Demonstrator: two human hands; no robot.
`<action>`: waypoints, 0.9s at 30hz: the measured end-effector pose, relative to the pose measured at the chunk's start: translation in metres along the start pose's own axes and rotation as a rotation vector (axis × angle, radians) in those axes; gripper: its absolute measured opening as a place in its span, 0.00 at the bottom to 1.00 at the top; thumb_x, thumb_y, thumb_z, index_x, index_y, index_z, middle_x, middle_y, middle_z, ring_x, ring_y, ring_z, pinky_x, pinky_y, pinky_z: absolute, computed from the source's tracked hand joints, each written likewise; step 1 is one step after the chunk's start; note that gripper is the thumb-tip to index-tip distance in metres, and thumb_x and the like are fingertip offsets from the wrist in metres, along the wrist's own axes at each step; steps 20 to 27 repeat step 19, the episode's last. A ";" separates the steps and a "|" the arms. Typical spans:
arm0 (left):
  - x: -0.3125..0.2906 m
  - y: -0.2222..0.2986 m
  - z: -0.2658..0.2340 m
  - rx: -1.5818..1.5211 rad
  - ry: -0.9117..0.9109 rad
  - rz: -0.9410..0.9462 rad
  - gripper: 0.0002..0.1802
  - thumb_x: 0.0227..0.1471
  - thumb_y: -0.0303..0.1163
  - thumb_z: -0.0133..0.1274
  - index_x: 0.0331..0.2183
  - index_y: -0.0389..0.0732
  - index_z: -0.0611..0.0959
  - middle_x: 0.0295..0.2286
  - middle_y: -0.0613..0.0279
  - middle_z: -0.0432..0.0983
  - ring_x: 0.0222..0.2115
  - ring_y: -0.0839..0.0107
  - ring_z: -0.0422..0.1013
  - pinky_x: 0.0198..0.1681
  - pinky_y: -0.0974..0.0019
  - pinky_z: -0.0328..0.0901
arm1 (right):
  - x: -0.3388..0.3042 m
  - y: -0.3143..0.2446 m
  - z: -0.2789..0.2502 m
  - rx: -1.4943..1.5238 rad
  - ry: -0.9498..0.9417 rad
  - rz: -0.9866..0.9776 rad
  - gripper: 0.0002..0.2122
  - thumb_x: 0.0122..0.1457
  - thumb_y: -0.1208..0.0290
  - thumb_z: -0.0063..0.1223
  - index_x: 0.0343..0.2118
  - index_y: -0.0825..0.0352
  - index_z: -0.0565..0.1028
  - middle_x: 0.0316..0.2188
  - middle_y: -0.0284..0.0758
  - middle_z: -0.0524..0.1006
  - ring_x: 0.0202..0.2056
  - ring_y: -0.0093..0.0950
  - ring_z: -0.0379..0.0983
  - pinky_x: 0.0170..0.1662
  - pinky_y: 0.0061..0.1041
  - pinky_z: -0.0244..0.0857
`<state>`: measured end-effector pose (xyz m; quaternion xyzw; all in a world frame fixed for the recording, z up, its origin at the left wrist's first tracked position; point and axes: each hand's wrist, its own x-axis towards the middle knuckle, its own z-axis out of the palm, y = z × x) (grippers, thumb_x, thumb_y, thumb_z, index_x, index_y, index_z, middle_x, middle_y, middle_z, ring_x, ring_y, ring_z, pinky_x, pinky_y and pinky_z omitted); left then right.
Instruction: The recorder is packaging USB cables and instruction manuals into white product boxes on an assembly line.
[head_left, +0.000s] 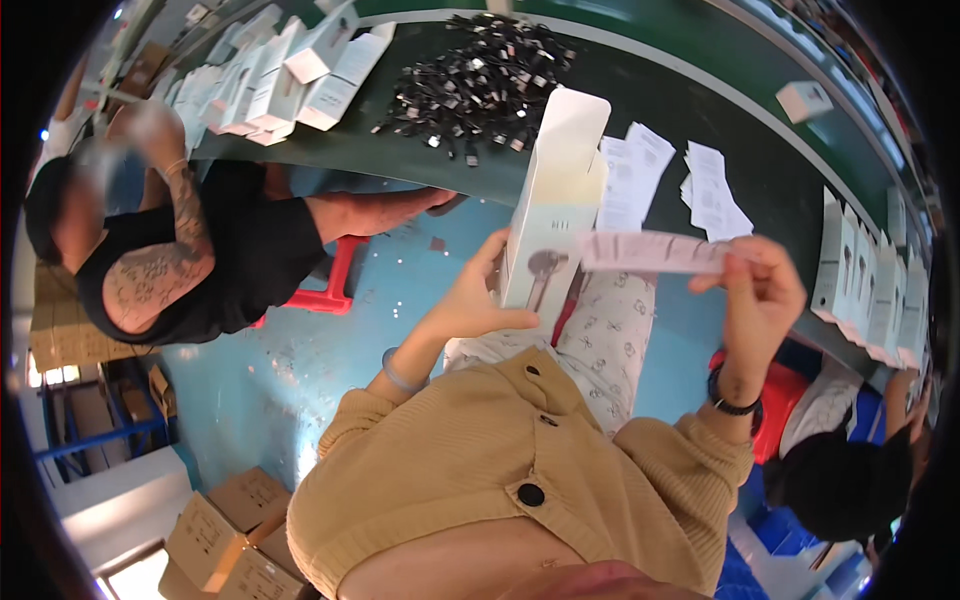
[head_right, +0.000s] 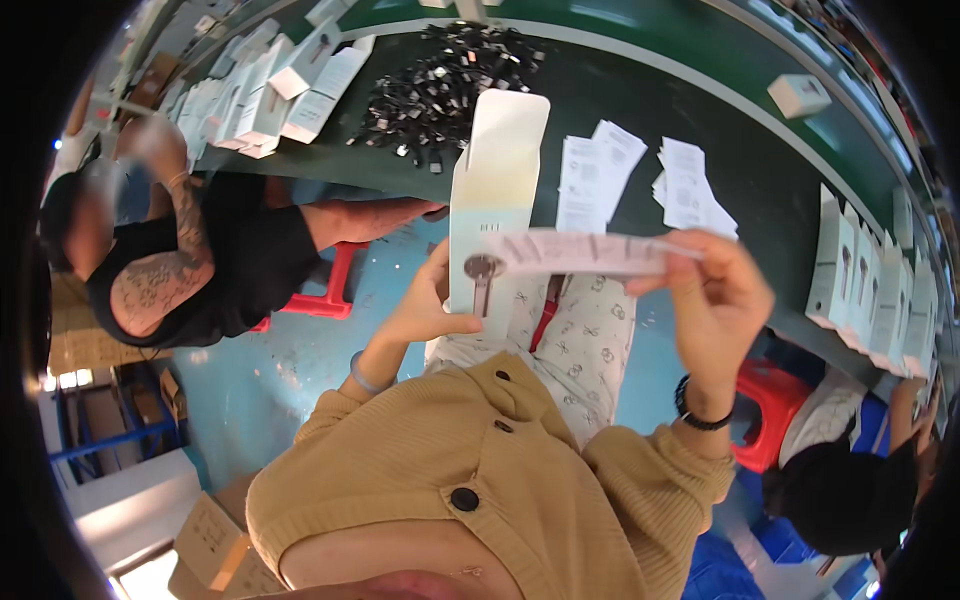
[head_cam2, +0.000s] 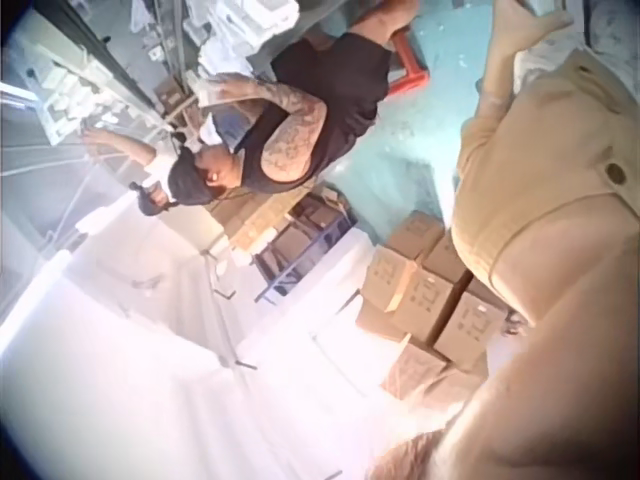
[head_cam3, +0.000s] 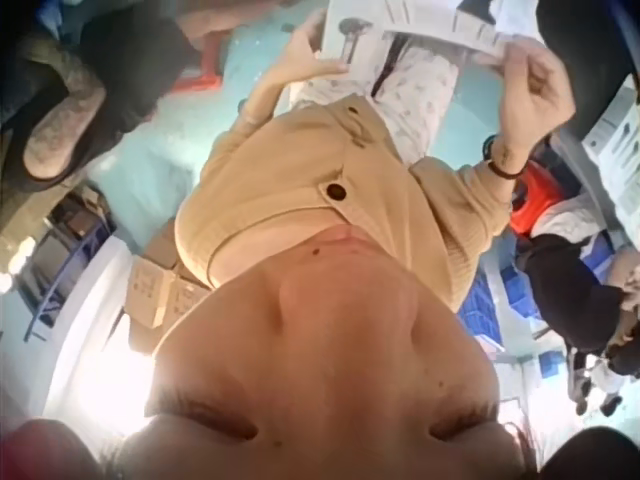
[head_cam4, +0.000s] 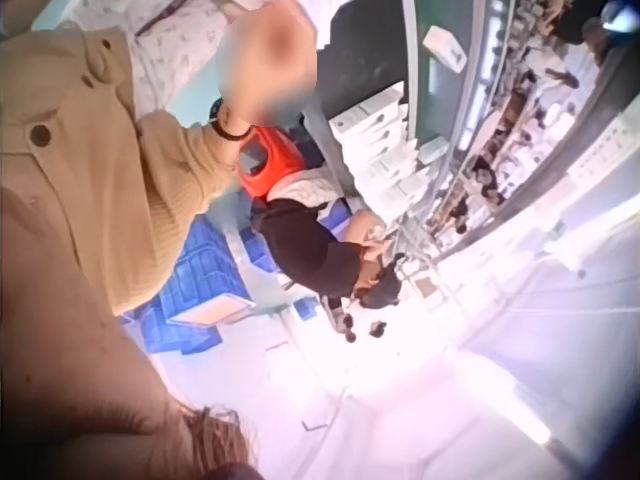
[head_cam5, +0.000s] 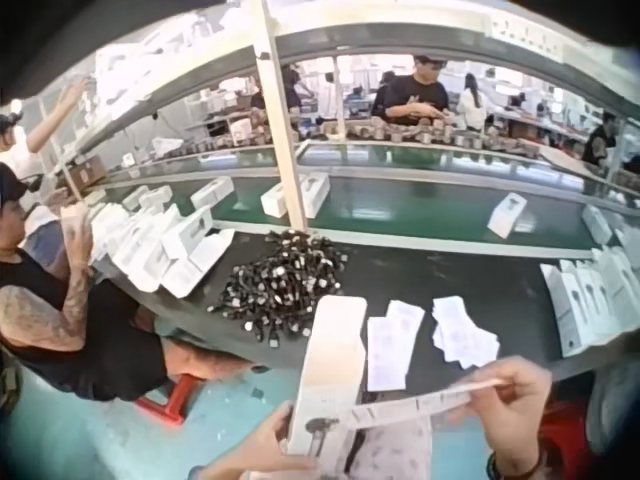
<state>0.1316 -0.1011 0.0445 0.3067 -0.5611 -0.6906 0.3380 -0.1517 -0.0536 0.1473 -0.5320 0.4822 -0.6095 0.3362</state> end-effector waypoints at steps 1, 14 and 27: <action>0.001 -0.002 0.002 -0.020 0.001 -0.009 0.54 0.32 0.32 0.70 0.57 0.38 0.57 0.51 0.60 0.62 0.53 0.69 0.59 0.57 0.65 0.51 | 0.006 -0.008 -0.008 -0.011 0.007 -0.020 0.06 0.59 0.81 0.48 0.38 0.75 0.72 0.29 0.39 0.77 0.23 0.26 0.76 0.28 0.19 0.69; 0.006 -0.007 0.003 0.182 -0.090 -0.092 0.57 0.24 0.42 0.74 0.54 0.38 0.61 0.49 0.58 0.65 0.52 0.67 0.61 0.55 0.65 0.54 | 0.062 -0.037 0.016 -0.596 -0.445 -0.259 0.09 0.51 0.83 0.52 0.35 0.67 0.77 0.23 0.35 0.77 0.22 0.23 0.73 0.25 0.18 0.63; -0.001 -0.020 -0.006 0.172 -0.018 -0.069 0.57 0.27 0.43 0.73 0.56 0.39 0.59 0.50 0.55 0.64 0.53 0.65 0.60 0.56 0.61 0.54 | 0.070 -0.020 0.053 -0.455 -0.662 -0.084 0.19 0.48 0.77 0.59 0.46 0.62 0.76 0.41 0.35 0.78 0.26 0.25 0.75 0.27 0.19 0.66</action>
